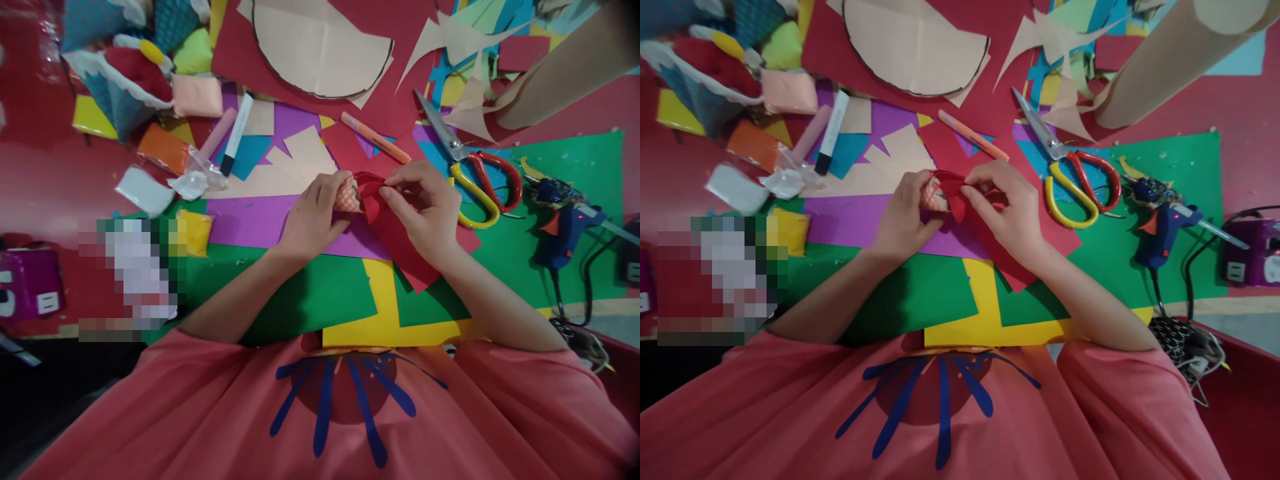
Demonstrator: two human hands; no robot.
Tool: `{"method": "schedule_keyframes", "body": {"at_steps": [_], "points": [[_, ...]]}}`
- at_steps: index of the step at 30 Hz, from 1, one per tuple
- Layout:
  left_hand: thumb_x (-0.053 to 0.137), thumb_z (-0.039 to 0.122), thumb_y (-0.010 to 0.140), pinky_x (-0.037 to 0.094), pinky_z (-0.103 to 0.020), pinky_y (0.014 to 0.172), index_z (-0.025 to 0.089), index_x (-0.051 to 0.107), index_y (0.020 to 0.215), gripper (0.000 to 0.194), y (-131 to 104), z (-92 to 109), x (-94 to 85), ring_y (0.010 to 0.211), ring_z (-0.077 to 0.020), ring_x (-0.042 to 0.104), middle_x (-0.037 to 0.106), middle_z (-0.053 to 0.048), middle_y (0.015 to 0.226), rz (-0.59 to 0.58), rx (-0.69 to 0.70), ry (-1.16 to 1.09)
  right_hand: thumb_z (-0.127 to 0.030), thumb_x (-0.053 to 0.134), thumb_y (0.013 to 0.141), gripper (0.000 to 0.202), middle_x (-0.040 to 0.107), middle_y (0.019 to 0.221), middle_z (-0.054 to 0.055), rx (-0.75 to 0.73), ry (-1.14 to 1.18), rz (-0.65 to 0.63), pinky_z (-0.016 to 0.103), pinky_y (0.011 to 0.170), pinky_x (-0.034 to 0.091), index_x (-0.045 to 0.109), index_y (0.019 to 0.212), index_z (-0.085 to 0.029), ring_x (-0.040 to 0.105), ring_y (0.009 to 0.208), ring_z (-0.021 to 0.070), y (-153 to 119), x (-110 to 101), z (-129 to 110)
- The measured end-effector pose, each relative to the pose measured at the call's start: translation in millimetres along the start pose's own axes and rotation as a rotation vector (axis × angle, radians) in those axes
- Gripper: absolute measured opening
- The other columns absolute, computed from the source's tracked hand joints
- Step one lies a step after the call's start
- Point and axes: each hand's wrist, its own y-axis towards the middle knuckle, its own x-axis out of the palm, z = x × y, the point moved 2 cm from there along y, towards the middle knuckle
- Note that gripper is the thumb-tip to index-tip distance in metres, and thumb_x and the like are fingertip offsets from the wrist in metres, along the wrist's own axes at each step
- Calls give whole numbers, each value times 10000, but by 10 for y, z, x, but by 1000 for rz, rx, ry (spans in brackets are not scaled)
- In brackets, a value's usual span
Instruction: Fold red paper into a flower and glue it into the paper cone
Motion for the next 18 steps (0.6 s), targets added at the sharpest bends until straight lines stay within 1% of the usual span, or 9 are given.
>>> {"method": "schedule_keyframes", "body": {"at_steps": [5, 8, 12, 16, 18], "points": [[588, 143, 782, 480, -440, 1023, 215, 328, 1322, 603, 1, 31, -14, 1219, -282, 553, 548, -106, 1269, 15, 16, 32, -267, 619, 895, 31, 687, 838, 5, -25, -9, 47, 289, 648, 619, 643, 878, -276, 674, 777, 148, 17, -9, -7], [596, 148, 789, 481, -442, 1028, 219, 331, 1325, 602, -2, 40, -20, 1220, -281, 556, 553, -105, 1266, 13, 25, 29, -235, 647, 874, 58, 687, 823, -1, -28, 0, 58, 265, 615, 613, 635, 844, -284, 669, 740, 138, 22, -18, -17], [593, 189, 815, 460, -447, 1057, 225, 330, 1337, 586, -7, 19, -17, 1254, -278, 534, 538, -105, 1292, -5, 16, 0, -243, 629, 885, 43, 673, 812, 0, -32, -51, 31, 267, 604, 608, 636, 850, -267, 659, 727, 137, 26, -23, -37], [574, 195, 814, 462, -446, 1044, 215, 329, 1339, 579, -7, -1, -6, 1230, -276, 546, 540, -106, 1271, -13, 6, -13, -181, 644, 861, 60, 652, 788, -4, -57, -34, 14, 235, 582, 586, 637, 824, -228, 630, 699, 114, 38, -33, -62], [567, 184, 806, 461, -442, 1040, 205, 334, 1336, 579, -7, 0, -3, 1226, -278, 548, 540, -111, 1268, -10, 5, -22, -175, 639, 858, 58, 659, 812, 3, -64, -29, 1, 244, 587, 587, 646, 835, -228, 634, 718, 119, 41, -34, -55]]}}
